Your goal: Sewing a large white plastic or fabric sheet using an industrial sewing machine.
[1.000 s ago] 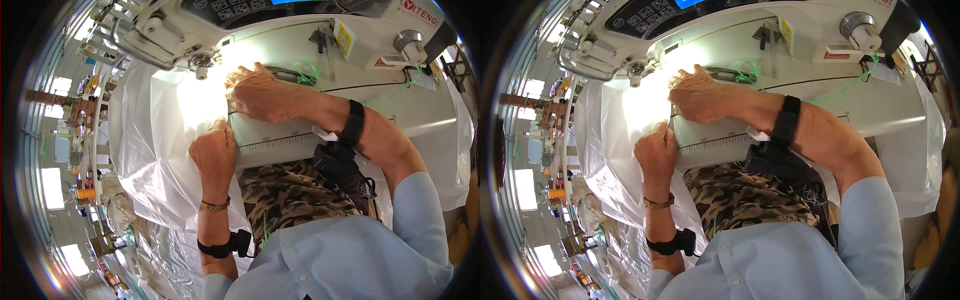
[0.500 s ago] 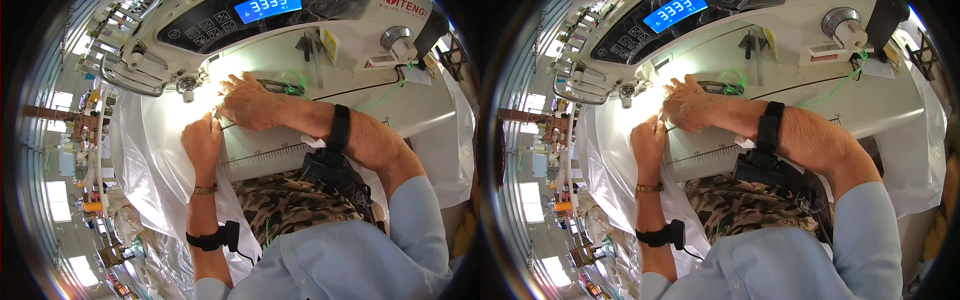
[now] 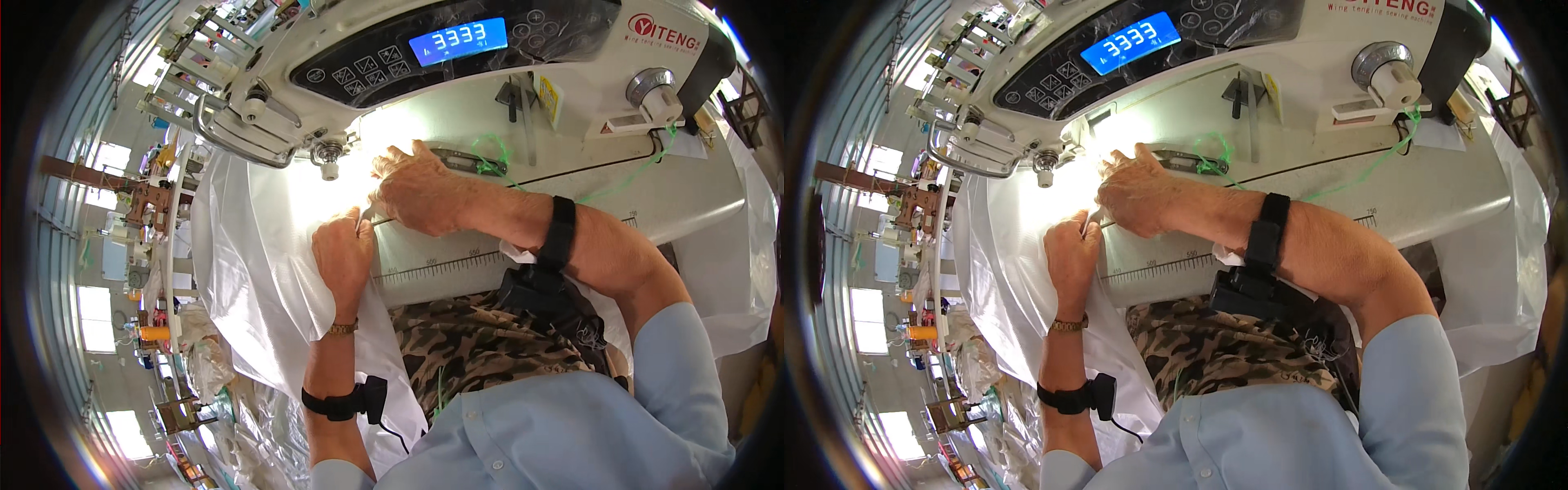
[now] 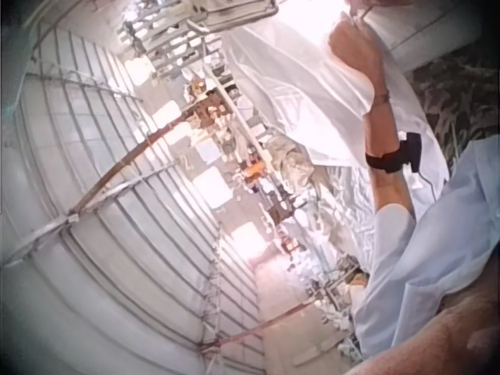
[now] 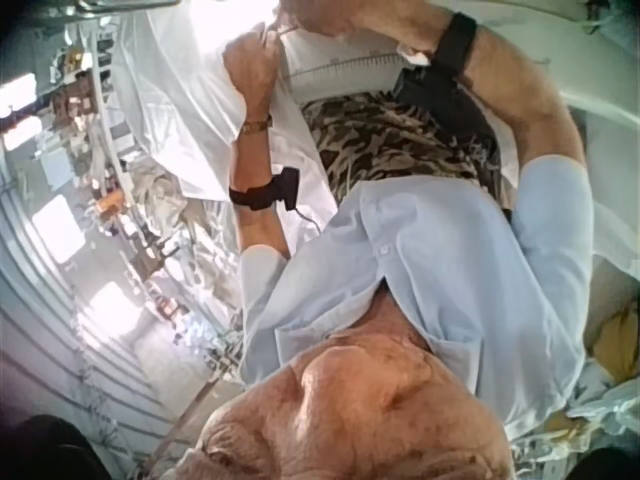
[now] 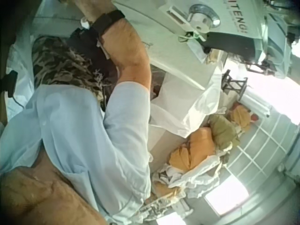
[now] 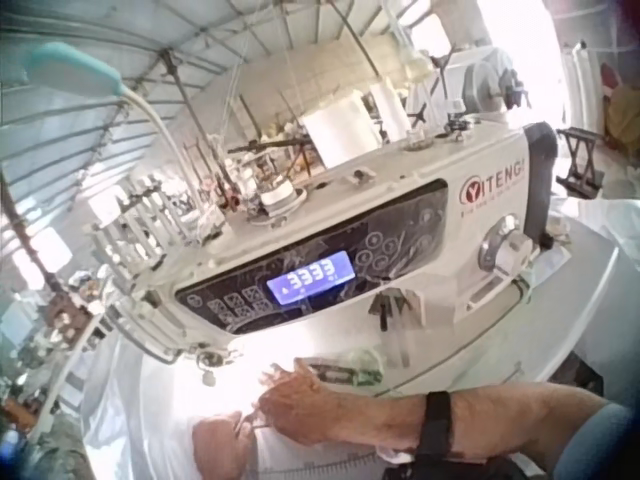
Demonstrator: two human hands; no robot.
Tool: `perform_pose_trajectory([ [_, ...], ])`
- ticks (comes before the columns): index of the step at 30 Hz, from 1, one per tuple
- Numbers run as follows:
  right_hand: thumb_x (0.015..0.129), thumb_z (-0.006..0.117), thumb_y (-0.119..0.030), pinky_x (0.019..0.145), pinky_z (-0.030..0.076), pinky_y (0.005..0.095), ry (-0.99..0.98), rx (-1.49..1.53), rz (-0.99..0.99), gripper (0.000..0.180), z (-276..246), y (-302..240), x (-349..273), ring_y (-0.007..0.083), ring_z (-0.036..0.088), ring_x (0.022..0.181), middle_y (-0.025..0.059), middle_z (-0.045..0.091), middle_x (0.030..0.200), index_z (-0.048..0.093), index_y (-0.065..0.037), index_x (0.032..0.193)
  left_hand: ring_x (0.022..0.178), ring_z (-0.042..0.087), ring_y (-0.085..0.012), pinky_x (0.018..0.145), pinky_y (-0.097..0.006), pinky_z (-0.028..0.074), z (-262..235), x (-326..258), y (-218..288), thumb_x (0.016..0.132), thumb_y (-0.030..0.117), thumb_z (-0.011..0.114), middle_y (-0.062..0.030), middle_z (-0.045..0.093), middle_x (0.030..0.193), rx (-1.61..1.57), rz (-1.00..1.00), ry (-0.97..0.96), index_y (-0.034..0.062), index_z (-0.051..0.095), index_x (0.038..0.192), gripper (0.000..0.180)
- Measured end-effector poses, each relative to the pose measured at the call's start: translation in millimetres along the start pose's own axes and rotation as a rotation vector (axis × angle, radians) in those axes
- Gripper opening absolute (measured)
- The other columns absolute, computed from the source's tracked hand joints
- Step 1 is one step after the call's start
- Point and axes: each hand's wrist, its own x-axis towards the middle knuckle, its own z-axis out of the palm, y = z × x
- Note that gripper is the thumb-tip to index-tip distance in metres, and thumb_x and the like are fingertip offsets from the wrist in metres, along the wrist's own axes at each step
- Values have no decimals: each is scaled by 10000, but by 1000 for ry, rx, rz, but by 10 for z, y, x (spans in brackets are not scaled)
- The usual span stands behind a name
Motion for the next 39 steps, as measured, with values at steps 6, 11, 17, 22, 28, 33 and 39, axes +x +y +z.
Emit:
perform_pose_trajectory([
  [6, 979, 437, -256, 1115, 213, 631, 14, -104, -40, 330, 105, 48, 47, 405, 401, 1316, 240, 522, 1305, 665, -57, 1114, 777, 653, -390, 752, -466, 499, 21, 97, -6, 842, 155, 592, -243, 664, 792, 63, -54, -6, -43, 708, 1032, 297],
  [11, 1003, 397, -288, 1139, 180, 614, 30, -148, -15, 385, 230, 122, 63, 425, 318, 1388, 265, 446, 1404, 616, -73, 1235, 790, 660, -381, 761, -462, 503, 82, 173, -9, 826, 154, 612, -232, 674, 806, 64, -75, 9, -24, 713, 1046, 301],
  [17, 1001, 396, -293, 1138, 185, 609, 96, -103, -26, 402, 232, 145, 127, 425, 322, 1380, 264, 439, 1409, 598, -72, 1268, 779, 657, -384, 746, -481, 504, 118, 198, -55, 823, 168, 609, -217, 674, 799, 67, -107, 64, 13, 728, 961, 240],
  [22, 966, 459, -294, 979, 334, 559, 251, -212, -74, 299, 369, 151, 102, 350, 445, 1196, 195, 530, 1253, 643, -117, 1122, 781, 643, -371, 708, -496, 488, 201, 119, -130, 822, 236, 605, -185, 664, 790, 141, -58, 90, 45, 707, 856, 219],
  [28, 928, 501, -321, 975, 329, 521, 147, -140, -105, 298, 251, 151, 65, 345, 440, 1202, 178, 529, 1233, 627, -130, 1121, 901, 631, -363, 771, -438, 527, 96, -425, 160, 954, 115, 498, -227, 638, 1030, 57, 145, 214, -31, 601, 1141, 259],
  [33, 895, 584, -347, 1020, 294, 447, 185, -136, -103, 371, 176, 166, 28, 330, 458, 1167, 192, 559, 1135, 668, -126, 1181, 1063, 652, -361, 758, -367, 578, -1340, -951, 206, 956, 117, 493, -231, 633, 1214, -654, 401, -154, -32, 605, 1189, 298],
  [39, 890, 603, -347, 975, 320, 444, 273, -85, -144, 343, 157, 305, -25, 317, 468, 1119, 155, 569, 1109, 678, -117, 1133, 1153, 581, -331, 941, -395, 481, -1229, -567, -1699, 980, 173, 543, -216, 580, 1290, -337, -184, 384, -37, 565, 1270, 359],
])
